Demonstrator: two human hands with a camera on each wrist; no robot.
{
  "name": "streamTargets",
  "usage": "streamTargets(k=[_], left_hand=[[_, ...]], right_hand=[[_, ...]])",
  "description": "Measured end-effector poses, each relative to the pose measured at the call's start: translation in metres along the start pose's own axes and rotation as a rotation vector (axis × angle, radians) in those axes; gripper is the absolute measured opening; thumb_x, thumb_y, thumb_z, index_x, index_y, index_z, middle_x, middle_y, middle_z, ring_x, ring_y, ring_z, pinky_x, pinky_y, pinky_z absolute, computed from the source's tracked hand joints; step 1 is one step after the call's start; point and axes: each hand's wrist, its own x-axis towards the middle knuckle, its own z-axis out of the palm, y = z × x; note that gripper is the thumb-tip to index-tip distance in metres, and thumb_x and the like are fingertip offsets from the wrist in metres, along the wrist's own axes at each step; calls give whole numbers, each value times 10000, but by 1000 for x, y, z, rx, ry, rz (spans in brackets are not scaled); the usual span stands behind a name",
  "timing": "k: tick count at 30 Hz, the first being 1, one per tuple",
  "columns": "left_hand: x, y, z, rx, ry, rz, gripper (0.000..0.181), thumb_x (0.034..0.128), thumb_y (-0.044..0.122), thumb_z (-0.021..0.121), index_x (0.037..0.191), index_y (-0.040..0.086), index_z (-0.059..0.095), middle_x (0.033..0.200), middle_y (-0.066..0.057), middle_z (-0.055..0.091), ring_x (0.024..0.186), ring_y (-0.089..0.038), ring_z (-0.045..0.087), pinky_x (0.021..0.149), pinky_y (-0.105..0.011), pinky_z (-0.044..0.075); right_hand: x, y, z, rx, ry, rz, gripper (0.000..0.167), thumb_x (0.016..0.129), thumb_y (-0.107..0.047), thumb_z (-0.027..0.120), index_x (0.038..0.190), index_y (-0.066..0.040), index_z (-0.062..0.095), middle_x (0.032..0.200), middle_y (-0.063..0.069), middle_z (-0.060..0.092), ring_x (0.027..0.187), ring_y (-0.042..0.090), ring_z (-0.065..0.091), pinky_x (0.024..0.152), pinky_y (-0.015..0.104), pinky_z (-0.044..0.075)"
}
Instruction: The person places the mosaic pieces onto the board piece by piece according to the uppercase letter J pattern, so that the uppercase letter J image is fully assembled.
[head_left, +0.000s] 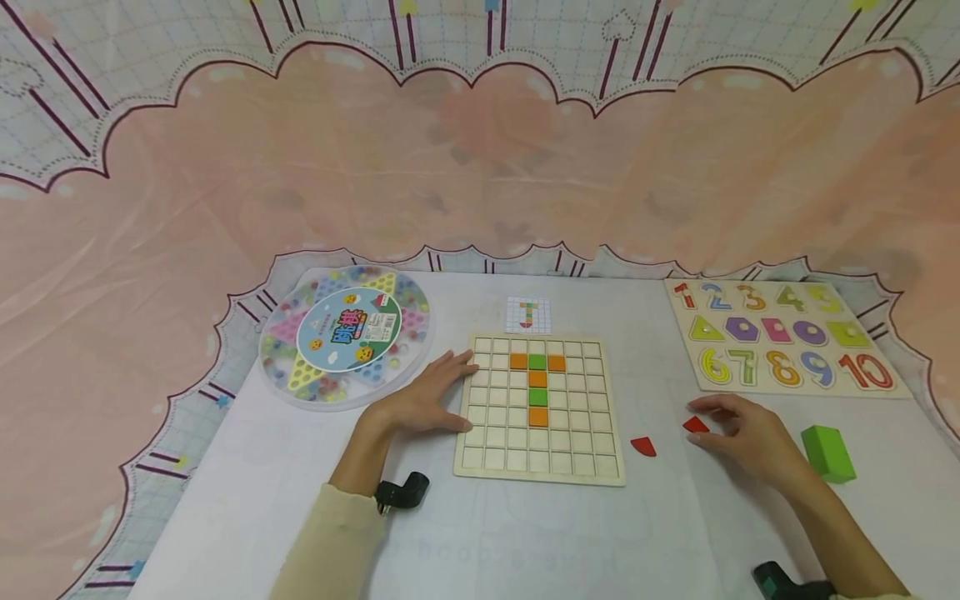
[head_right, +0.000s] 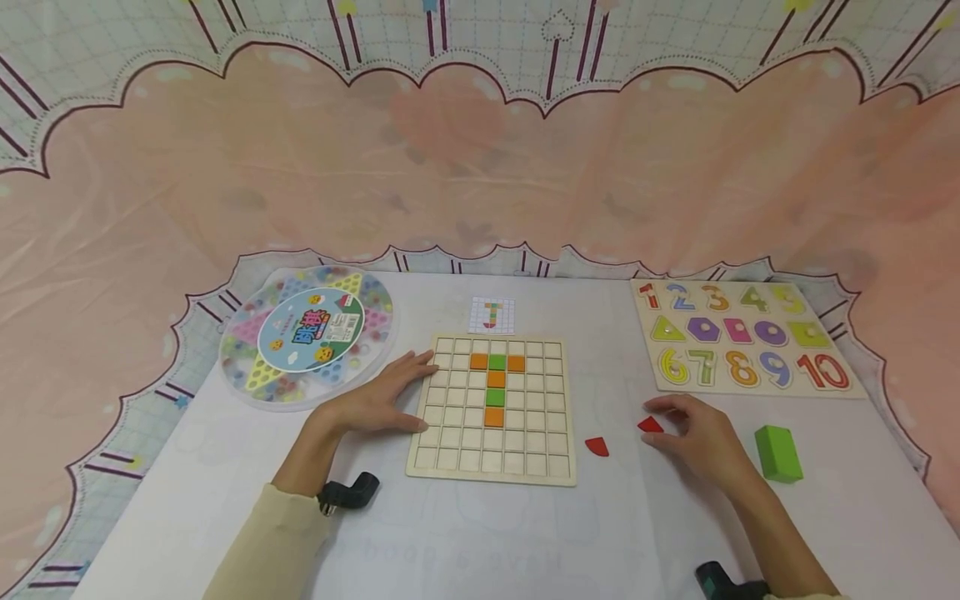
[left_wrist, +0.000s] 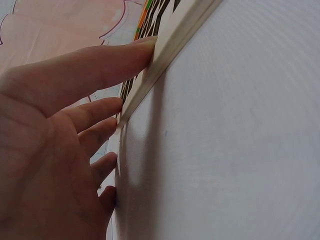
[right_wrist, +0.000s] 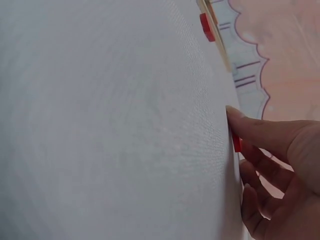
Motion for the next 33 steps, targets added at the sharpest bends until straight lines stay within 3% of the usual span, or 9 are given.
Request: streamTargets(k=[11,21,28,33], left_hand=[[-1,-1,-1,-5,1,-5,862,829,240,790,1570,91,375,1745,-71,129,1628,-354,-5,1309,-592,79],[-1,2,0,-7,0,-9,861,827,234,792,1571,104,378,1746,-47,130,1632,-327,-9,1315,-574,77],[0,1,1,-13,-1,-11,858,824,228,792,1567,98,383,1746,-49,132,1632,-326,-8,1315,-576,80],[0,0,0,-12,4,-3,855,825,225,793,1564,91,384,1745,-58,136,1631,-336,-2,1312,-585,85]], right_hand=[[0,-3,3,-21,43,-39,331,829,-186,835,1136,-99,749,1160,151,750,1007,259,651,715,98,486],[3,-6,-1,-3,0,-51,336,836,-209,836,1139,-98,746,1178,156,752,1059,321,696,736,69,487],[9,-28,-5,38,-12,-65,342,848,-214,827,1162,-111,741,1157,137,757,1025,298,705,720,112,528],[15,-49,-5,65,12,-152,322,843,-155,825,1149,-102,744,1142,129,757,968,272,734,729,120,546]])
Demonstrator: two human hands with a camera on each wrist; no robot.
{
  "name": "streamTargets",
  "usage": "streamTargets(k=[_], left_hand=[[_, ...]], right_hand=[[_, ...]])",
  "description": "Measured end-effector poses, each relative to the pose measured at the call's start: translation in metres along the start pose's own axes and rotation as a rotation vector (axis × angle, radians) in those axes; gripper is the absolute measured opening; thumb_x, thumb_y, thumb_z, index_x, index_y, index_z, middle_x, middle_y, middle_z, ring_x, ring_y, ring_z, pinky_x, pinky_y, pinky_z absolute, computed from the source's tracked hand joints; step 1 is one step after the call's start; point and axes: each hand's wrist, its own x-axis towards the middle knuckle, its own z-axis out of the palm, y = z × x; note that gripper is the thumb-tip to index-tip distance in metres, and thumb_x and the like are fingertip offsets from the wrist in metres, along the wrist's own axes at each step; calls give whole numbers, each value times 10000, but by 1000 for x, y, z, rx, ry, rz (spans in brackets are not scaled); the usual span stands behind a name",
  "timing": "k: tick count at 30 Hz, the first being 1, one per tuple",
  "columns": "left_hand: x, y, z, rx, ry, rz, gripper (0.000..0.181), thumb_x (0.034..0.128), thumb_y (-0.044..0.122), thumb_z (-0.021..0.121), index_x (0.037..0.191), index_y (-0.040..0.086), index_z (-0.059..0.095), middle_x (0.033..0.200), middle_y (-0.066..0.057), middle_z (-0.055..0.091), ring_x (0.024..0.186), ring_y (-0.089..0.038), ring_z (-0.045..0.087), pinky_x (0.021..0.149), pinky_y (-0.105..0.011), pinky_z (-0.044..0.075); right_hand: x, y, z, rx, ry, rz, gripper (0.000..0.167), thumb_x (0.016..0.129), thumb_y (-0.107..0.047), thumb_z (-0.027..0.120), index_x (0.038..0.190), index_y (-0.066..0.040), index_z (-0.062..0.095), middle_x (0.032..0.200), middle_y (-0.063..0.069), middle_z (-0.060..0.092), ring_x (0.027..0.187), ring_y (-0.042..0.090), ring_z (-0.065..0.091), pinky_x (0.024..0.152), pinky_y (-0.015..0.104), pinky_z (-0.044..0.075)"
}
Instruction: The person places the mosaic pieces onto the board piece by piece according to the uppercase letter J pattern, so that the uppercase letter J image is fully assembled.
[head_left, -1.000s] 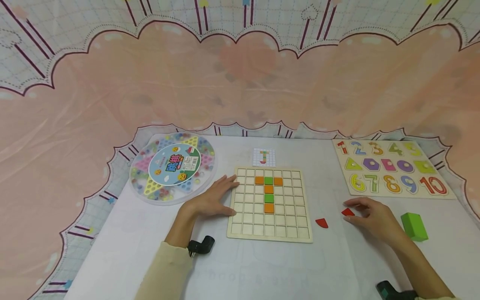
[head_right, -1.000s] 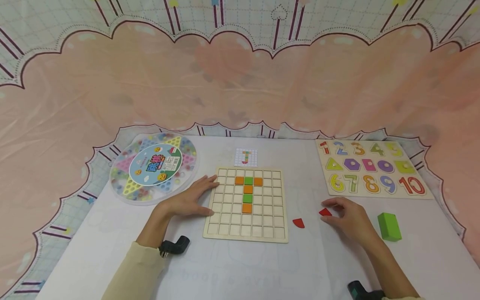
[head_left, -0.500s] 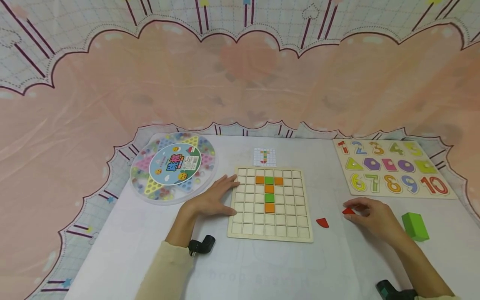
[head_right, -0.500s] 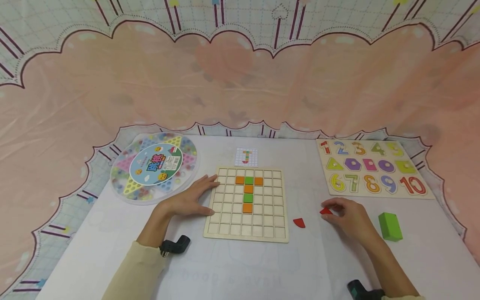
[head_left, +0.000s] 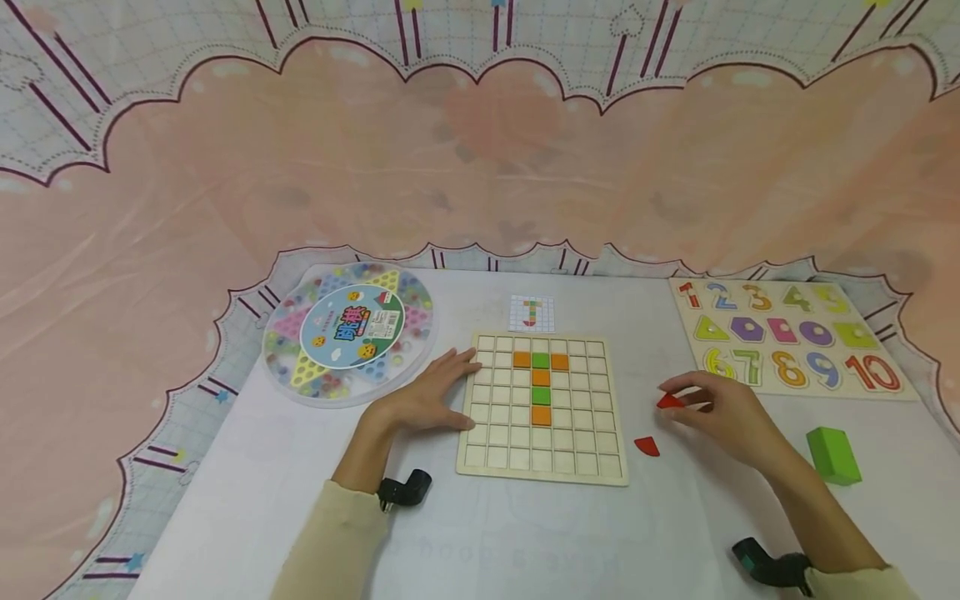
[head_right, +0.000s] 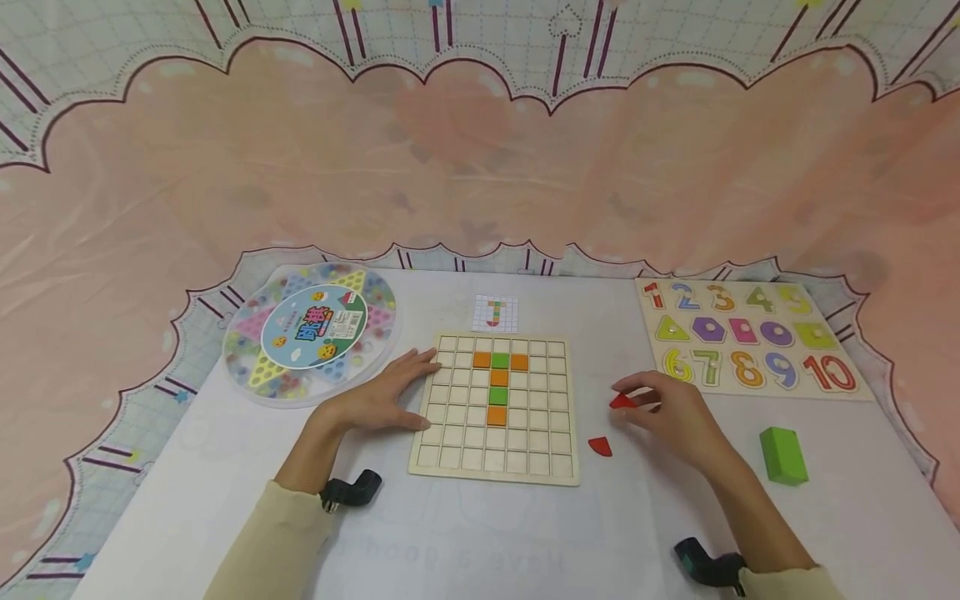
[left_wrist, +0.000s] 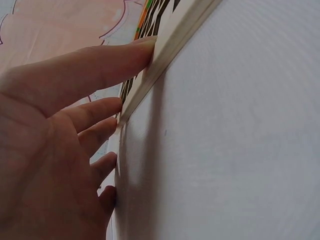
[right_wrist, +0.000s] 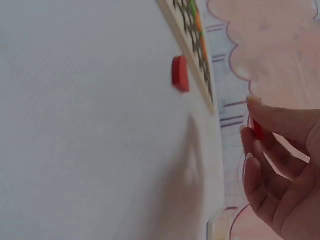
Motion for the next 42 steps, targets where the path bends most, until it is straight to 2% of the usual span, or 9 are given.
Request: streamTargets(k=[3,7,12,16,22,30,36,42], left_hand=[[0,0,0,-4,0,4,859,823,221,797,1563,84,383,1744,-69,138,1629,-348,1,1308,-594,87],[-1,0,0,-12,-6,0,865,824,217,799,1567,82,377,1745,-66,131,1630,-342,-9,1311,-588,80],[-1,0,0,-14,-7,1,863,829,222,797,1568,85,373,1745,-71,129,1628,-348,-11,1308,-597,79],[-1,2,-1,-16,-8,4,859,831,225,797,1567,87,375,1744,-69,133,1629,-343,-10,1306,-601,86],[-2,3,-2,-13,-7,10,865,829,229,801,1567,80,373,1744,-76,133,1627,-352,-7,1303,-608,87],[-2,3,-1,-17,-6,5,864,829,222,800,1567,81,374,1744,-72,134,1628,-348,-8,1303,-607,91],[-1,3,-1,-15,-3,9,864,826,223,801,1565,83,376,1742,-83,140,1627,-354,-2,1302,-609,91],[-2,3,-1,-15,-1,8,862,823,215,803,1562,78,381,1741,-86,145,1627,-356,1,1305,-602,88]], right_hand=[[5,-10,3,35,0,-48,320,842,-138,824,1150,-98,750,1127,106,758,948,206,731,755,124,556],[13,-22,11,104,-50,-69,312,860,-126,805,1167,-101,755,1128,70,760,965,152,722,799,115,559],[21,-39,21,156,-110,-94,285,874,-135,793,1154,-92,766,1124,60,771,979,180,718,820,114,557],[25,-51,30,174,-136,-113,264,876,-157,793,1132,-96,778,1115,53,771,957,150,695,822,131,560],[31,-62,46,190,-174,-122,254,863,-123,797,1116,-102,788,1109,40,767,1017,200,693,814,124,557],[36,-72,66,254,-241,-175,207,854,-131,809,1059,-105,802,1091,55,763,1047,211,681,800,157,582],[39,-80,80,229,-274,-214,193,817,-153,847,1007,-150,812,1043,-5,758,1017,161,674,805,157,580],[41,-84,88,187,-295,-253,176,805,-150,857,974,-141,810,982,-30,744,929,111,653,778,176,574]])
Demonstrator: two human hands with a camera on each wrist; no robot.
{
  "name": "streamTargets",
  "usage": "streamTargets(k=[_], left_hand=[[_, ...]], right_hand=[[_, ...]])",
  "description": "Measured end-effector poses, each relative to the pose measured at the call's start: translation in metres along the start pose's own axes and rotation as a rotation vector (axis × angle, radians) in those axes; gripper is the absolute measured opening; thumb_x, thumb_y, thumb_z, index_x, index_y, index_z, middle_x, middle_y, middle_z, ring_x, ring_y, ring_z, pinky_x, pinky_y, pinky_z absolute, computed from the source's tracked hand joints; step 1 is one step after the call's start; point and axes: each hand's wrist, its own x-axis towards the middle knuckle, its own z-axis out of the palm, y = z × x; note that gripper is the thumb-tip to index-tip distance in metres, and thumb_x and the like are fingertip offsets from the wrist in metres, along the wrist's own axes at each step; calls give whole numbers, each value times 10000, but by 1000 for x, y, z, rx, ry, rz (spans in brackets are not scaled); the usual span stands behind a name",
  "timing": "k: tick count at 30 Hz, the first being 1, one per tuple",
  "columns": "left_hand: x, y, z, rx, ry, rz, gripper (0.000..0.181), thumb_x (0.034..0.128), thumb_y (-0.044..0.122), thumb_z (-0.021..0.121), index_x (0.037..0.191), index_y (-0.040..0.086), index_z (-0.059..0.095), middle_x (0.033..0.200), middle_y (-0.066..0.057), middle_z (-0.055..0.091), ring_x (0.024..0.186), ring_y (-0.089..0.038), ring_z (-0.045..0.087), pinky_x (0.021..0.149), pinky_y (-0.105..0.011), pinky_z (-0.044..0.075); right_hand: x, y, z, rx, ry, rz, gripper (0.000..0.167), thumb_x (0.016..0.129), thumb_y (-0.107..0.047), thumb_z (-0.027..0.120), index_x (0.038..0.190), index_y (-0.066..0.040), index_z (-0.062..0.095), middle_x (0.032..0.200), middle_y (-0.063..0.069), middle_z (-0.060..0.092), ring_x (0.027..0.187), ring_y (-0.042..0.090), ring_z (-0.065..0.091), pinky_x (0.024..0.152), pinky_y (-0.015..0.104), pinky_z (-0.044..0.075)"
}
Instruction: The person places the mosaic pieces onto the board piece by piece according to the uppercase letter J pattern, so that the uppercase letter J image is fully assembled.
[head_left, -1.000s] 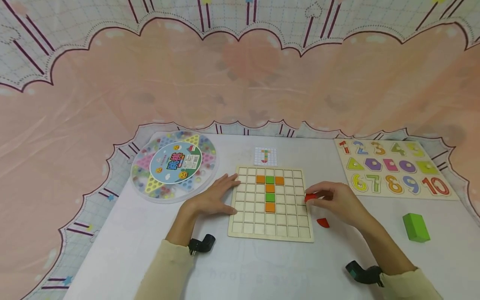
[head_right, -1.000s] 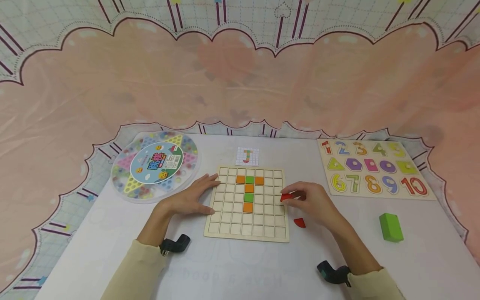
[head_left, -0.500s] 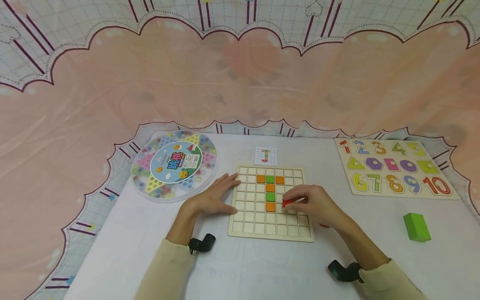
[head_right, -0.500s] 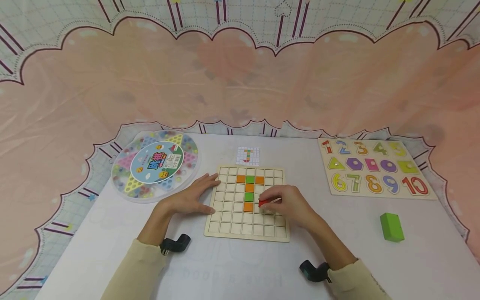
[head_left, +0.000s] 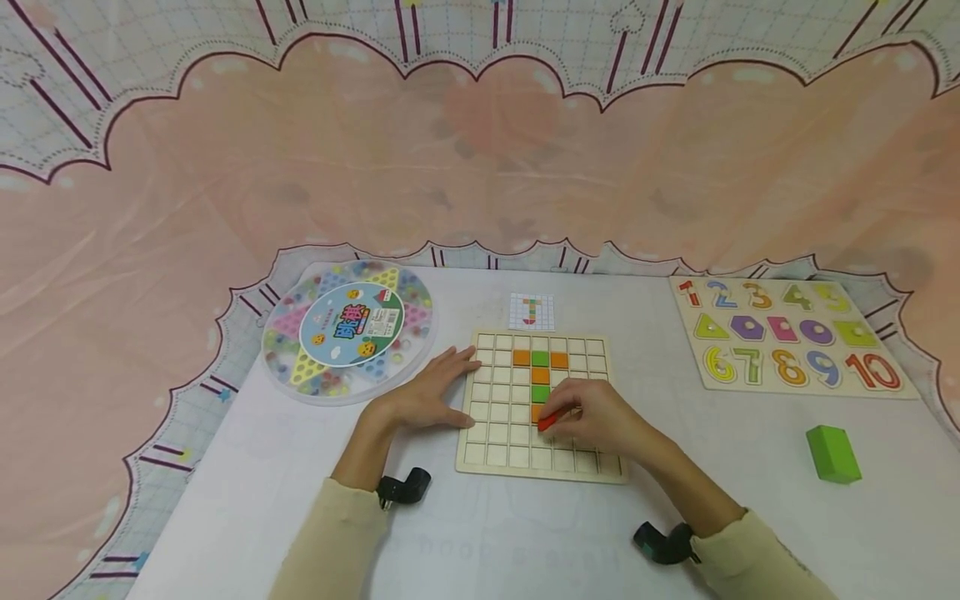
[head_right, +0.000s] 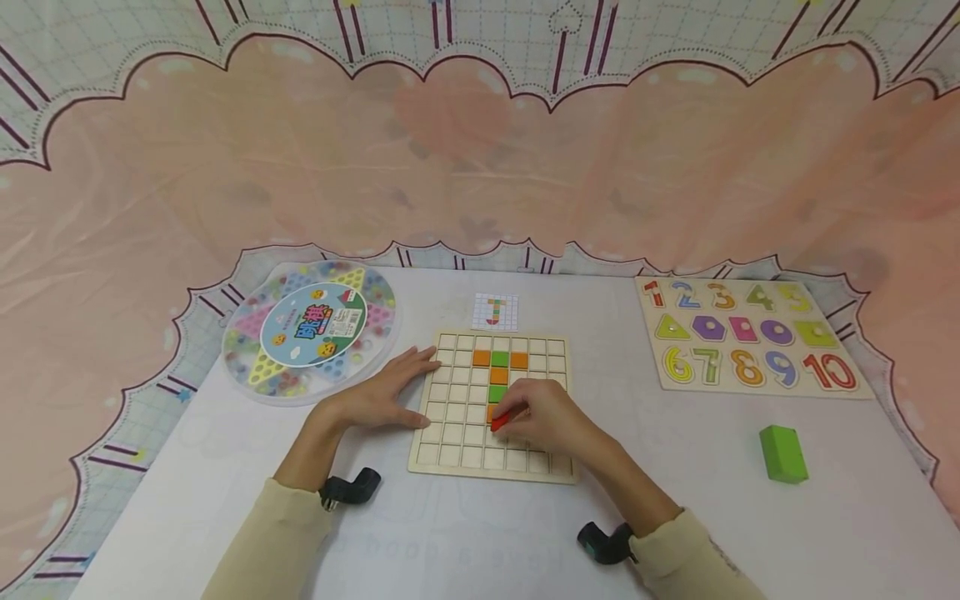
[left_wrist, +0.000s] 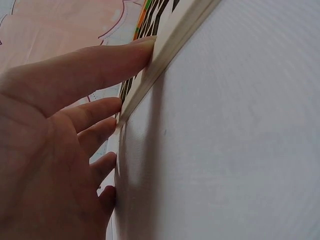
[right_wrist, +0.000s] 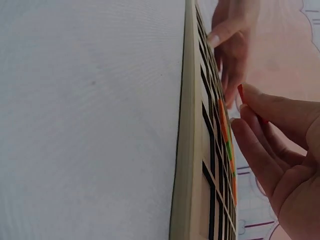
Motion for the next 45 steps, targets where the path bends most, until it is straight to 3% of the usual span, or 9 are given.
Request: streamTargets(k=[7,16,23,30,37,45], left_hand=[[0,0,0,-9,0,-5,861,823,210,802,1562,79,381,1741,-86,144,1626,-356,-1,1303,-606,88],[0,0,0,4,-1,-11,856,827,209,795,1565,91,379,1742,-68,144,1629,-342,-4,1307,-593,95],[0,-1,0,9,-1,-10,858,827,213,797,1566,92,378,1743,-72,141,1628,-348,-6,1304,-604,94],[1,-2,1,9,1,3,860,827,219,794,1567,88,374,1742,-77,142,1627,-353,-7,1303,-608,91],[1,0,0,16,3,-3,858,825,217,792,1567,94,378,1743,-69,143,1629,-345,-3,1305,-601,95],[0,0,1,6,2,-8,858,821,217,796,1561,86,383,1742,-72,144,1629,-346,-4,1304,-603,95]], right_hand=[[3,-1,9,-21,-51,18,142,801,-164,860,930,-162,803,941,-46,742,831,81,620,733,179,558],[5,-2,17,-122,-17,32,137,764,-191,886,869,-221,804,883,-118,726,814,69,577,687,177,490],[9,0,16,-77,-34,77,157,749,-160,901,863,-202,802,882,-79,681,821,89,595,712,174,533],[14,-1,14,-74,-60,90,118,748,-169,899,773,-195,787,827,-62,689,787,118,560,665,198,479],[15,-1,12,-64,-46,131,140,725,-187,920,805,-179,806,839,-45,679,791,123,551,661,205,469],[13,-1,13,-64,-46,115,126,739,-176,909,808,-173,805,858,-44,680,800,121,554,672,198,474]])
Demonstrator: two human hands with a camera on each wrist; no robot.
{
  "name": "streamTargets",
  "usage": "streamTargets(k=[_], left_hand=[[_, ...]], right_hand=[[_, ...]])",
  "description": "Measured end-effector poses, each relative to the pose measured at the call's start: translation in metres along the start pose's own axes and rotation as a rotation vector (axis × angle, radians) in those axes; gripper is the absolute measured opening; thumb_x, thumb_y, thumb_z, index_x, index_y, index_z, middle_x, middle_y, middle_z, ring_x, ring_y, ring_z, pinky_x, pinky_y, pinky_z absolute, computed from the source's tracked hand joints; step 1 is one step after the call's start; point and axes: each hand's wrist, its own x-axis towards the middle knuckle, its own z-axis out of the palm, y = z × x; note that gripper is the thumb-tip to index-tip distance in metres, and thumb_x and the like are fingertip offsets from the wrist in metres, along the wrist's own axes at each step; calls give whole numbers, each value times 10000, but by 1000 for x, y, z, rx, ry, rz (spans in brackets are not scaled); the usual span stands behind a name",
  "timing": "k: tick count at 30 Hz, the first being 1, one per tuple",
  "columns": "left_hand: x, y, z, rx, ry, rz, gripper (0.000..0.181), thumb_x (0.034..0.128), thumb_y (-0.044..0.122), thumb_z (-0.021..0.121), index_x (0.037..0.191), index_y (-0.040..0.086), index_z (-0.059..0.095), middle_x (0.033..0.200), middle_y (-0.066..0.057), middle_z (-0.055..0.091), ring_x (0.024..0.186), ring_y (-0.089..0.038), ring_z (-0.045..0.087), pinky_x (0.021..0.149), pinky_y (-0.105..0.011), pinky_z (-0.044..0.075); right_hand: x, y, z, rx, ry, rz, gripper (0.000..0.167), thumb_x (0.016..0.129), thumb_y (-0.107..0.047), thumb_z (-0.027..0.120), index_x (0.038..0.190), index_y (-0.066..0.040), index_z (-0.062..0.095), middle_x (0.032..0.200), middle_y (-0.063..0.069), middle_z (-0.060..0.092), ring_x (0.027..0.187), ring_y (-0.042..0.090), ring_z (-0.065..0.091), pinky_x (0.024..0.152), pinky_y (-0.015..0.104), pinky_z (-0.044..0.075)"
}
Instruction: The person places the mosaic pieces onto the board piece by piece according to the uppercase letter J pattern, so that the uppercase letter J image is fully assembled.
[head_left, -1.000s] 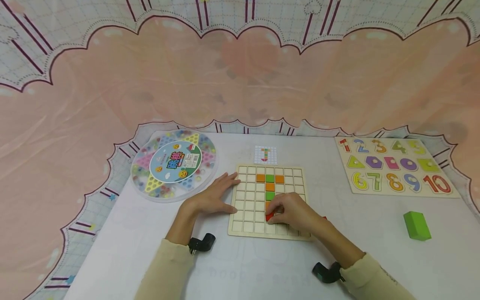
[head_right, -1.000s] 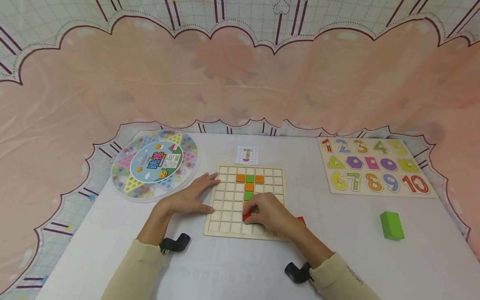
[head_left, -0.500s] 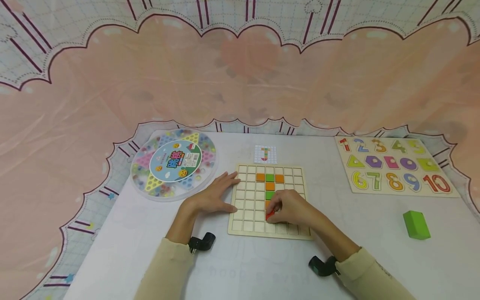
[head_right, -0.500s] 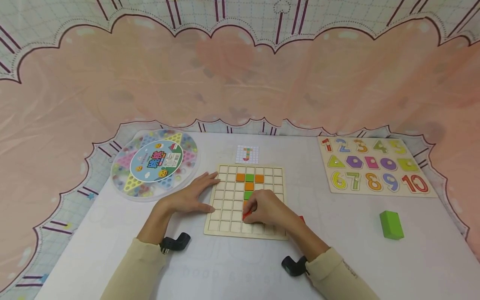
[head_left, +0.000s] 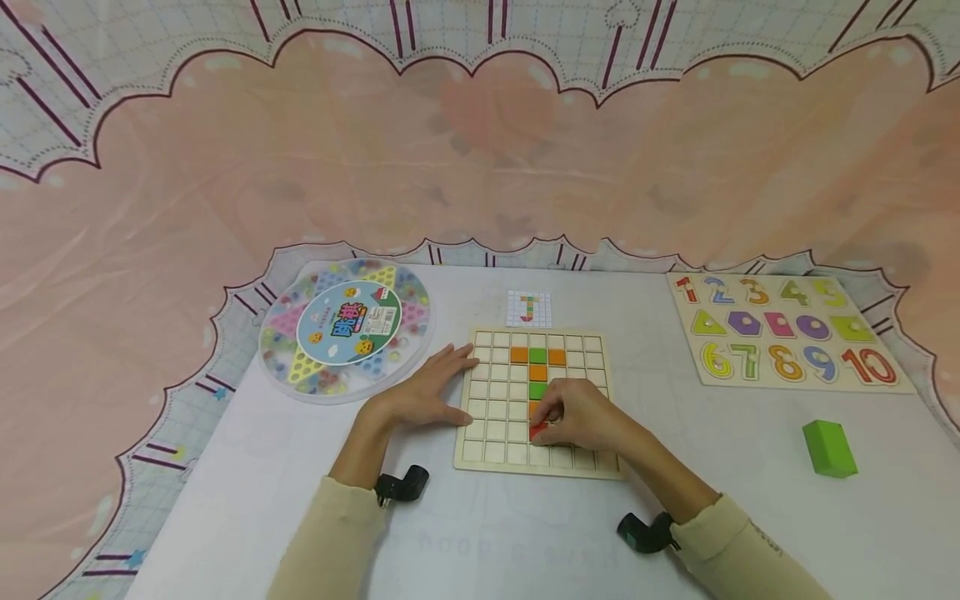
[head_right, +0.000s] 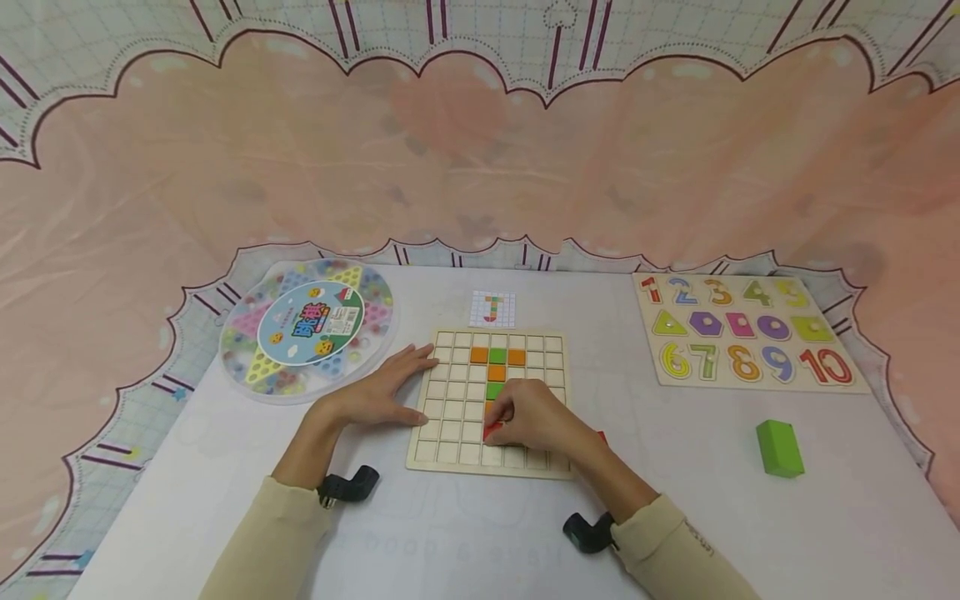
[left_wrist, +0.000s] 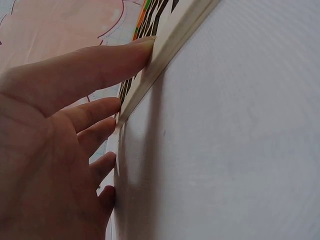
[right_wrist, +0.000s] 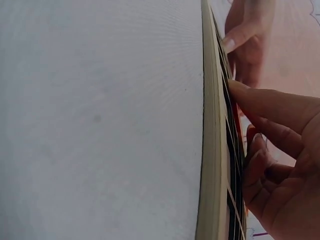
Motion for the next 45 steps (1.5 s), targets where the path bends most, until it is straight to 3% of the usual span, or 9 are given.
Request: streamTargets(k=[9,14,20,26,32,36,45], left_hand=[[2,-2,-1,4,-9,10,859,820,215,792,1562,81,381,1741,-79,145,1629,-345,-8,1308,-594,87],[2,-2,0,5,-7,1,857,823,210,796,1563,82,381,1742,-77,144,1629,-345,-5,1308,-592,89],[0,-1,0,-12,-10,0,864,818,215,804,1560,75,384,1742,-84,138,1627,-357,-8,1307,-598,81],[-1,0,-1,-5,-4,5,866,810,228,797,1559,78,389,1741,-79,145,1629,-344,6,1313,-577,85],[-1,1,-2,-10,0,3,865,811,229,798,1559,77,389,1741,-79,145,1628,-351,4,1308,-590,91],[-1,1,-2,-18,-4,-12,866,814,225,797,1563,88,386,1744,-57,138,1631,-332,-6,1313,-578,86],[-1,3,-2,-17,-1,-12,861,816,232,793,1563,99,387,1745,-48,137,1632,-329,-6,1312,-583,85]], right_hand=[[-13,2,-18,-55,11,-41,322,708,-326,934,975,-237,779,953,-40,672,877,147,544,737,220,464],[-29,8,-38,-62,7,-4,471,742,-330,910,1156,-204,727,1126,-15,671,1021,192,561,839,298,486],[-55,25,-60,-44,23,51,571,763,-349,891,1256,-170,664,1262,51,637,1137,249,555,843,324,504],[-82,45,-74,-56,46,117,589,760,-367,889,1270,-193,652,1282,19,659,1161,228,549,878,287,511],[-98,66,-77,-61,85,90,563,740,-368,900,1225,-197,670,1221,-19,696,1072,161,564,840,219,501],[-101,77,-74,-40,79,87,512,745,-374,895,1190,-229,690,1200,-44,698,1029,80,560,846,207,489],[-96,85,-67,-30,79,57,405,758,-272,890,1127,-254,723,1161,-63,709,1018,28,567,895,145,477]])
